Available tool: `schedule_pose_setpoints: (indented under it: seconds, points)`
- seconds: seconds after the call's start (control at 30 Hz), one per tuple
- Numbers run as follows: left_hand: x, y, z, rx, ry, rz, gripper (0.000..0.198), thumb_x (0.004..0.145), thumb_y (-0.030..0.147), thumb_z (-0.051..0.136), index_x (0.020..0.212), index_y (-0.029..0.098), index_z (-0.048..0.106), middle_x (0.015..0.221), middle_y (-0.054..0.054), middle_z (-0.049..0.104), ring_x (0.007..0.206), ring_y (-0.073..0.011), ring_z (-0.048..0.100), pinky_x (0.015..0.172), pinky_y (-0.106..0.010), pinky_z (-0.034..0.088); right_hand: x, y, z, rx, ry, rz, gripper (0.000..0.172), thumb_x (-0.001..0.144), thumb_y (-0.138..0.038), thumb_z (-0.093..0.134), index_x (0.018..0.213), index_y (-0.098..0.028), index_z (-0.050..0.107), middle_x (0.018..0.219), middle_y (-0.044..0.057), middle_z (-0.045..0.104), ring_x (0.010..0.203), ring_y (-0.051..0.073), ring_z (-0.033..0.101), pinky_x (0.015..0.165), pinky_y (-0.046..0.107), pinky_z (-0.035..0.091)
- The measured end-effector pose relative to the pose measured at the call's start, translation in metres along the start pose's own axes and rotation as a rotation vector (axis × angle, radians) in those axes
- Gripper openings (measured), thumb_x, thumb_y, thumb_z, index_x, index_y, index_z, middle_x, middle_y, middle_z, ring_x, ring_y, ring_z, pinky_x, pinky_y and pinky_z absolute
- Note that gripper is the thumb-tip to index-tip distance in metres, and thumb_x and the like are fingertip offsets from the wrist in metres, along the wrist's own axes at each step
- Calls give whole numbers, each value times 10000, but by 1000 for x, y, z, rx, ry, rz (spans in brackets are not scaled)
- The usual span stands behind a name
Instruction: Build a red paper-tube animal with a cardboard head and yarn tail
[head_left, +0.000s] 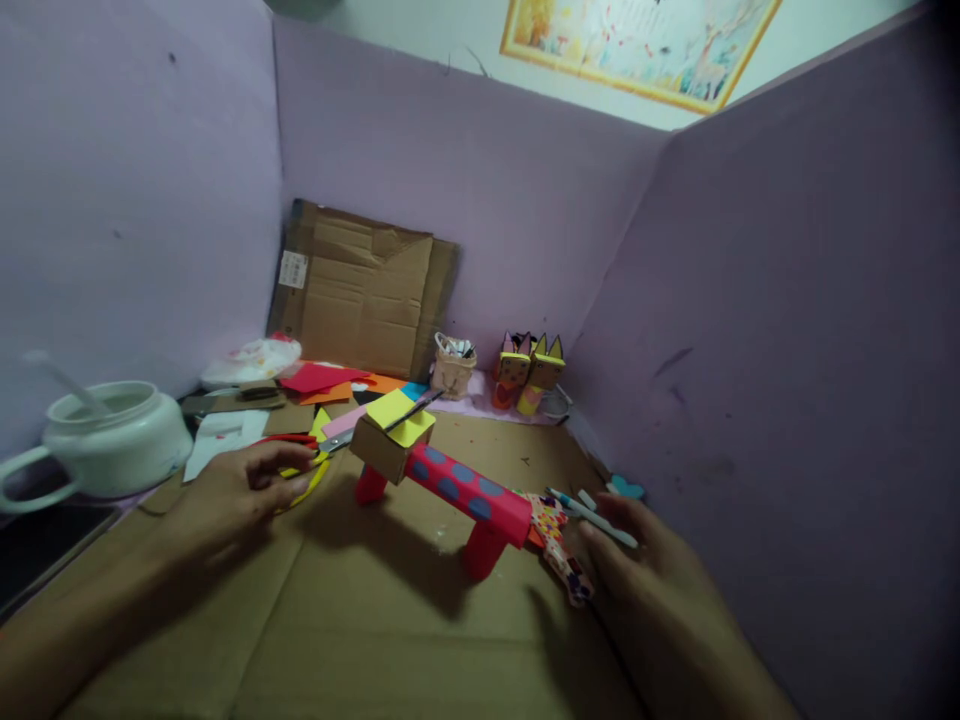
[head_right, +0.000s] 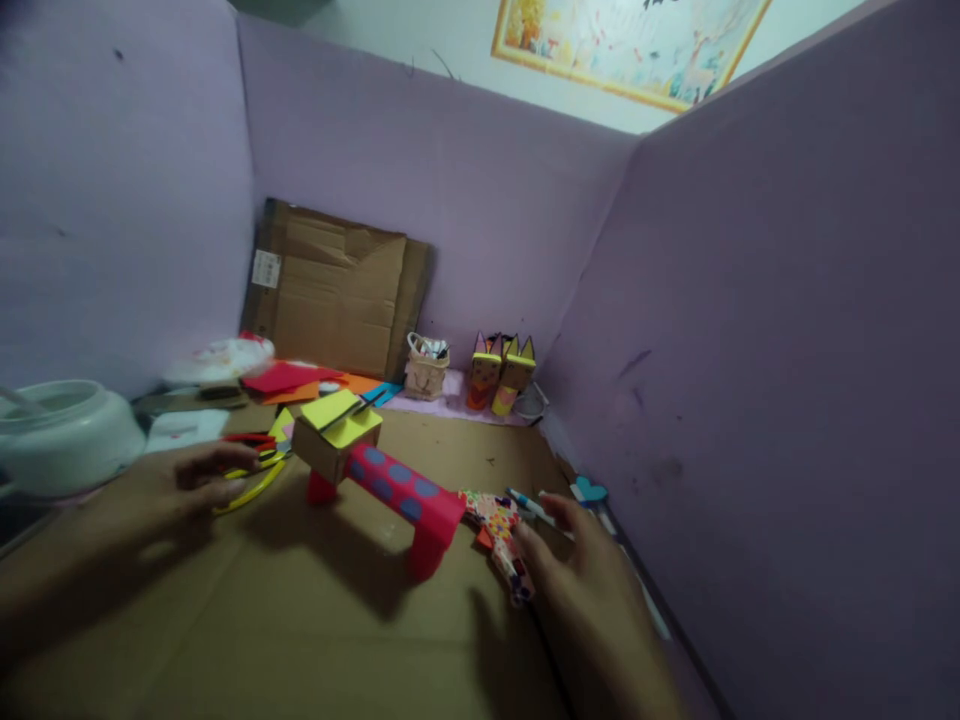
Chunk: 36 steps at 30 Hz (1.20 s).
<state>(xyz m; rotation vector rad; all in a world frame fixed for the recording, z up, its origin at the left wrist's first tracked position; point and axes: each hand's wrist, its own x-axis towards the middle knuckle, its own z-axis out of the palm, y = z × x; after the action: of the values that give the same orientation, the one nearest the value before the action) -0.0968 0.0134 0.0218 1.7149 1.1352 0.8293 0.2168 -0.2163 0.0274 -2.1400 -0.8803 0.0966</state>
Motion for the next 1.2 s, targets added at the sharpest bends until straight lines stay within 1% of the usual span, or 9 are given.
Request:
schedule_pose_setpoints:
  seconds: [0.07,0.23,0.3,0.4,0.5,0.57,0.83,1.03,1.2]
  points:
    - [4,1,1,-23,-5,11,396,564,394,703,889,173,645,989,-89,656,786,-206,596,619,-249,455,-5,4,-2,-44,-75,33,476,650,-488,607,1000,-166,624,1035,123,663,956,305,606,787,399,468]
    - [15,5,2,28,63,-58,478,597,452,647,954,138,606,784,-47,638,572,-131,508,503,-223,387,-1,-7,-15,-16,78,2,414,723,-488,496,980,-189,620,956,95,683,888,264,627,722,342,475]
    - [21,5,0,52,46,-33,514,578,460,650,979,143,596,805,-49,638,597,-142,521,511,-228,392,5,-12,-24,-113,-9,-59,404,697,-471,507,948,-183,640,888,86,692,812,253,635,669,324,471]
    - [31,5,0,119,-122,53,582,572,383,653,1098,161,542,749,-10,617,626,-157,540,538,-235,405,7,-8,-30,-279,-183,-55,360,685,-436,515,889,-179,663,832,79,696,742,245,636,611,310,454]
    - [36,6,5,71,-376,51,708,586,251,600,1255,152,393,636,46,566,548,-139,517,518,-234,394,-5,5,-25,-235,-194,22,346,702,-426,533,919,-182,648,884,76,697,794,233,643,639,289,468]
    - [37,6,11,1,-443,14,767,576,180,567,1300,139,315,603,60,563,524,-133,515,508,-226,381,-15,11,-17,-134,-206,31,341,692,-423,573,924,-183,641,883,70,698,805,224,648,659,279,483]
    - [25,7,21,-205,-321,-31,666,580,186,636,1213,133,436,475,72,537,458,-103,459,452,-171,301,-28,5,2,148,-67,10,368,612,-340,671,948,-200,618,920,64,697,819,246,657,701,345,522]
    - [19,19,10,-213,-20,-13,411,637,283,674,1007,141,564,741,9,607,530,-78,452,497,-186,359,-21,10,7,-140,-14,-79,336,697,-419,594,930,-179,627,887,85,687,807,251,643,682,349,494]
    - [19,11,-1,-262,68,-34,336,662,279,661,953,139,569,795,8,582,541,-59,414,474,-162,333,-13,2,27,-397,-207,-209,218,731,-321,544,874,-185,638,761,53,675,686,221,625,581,296,438]
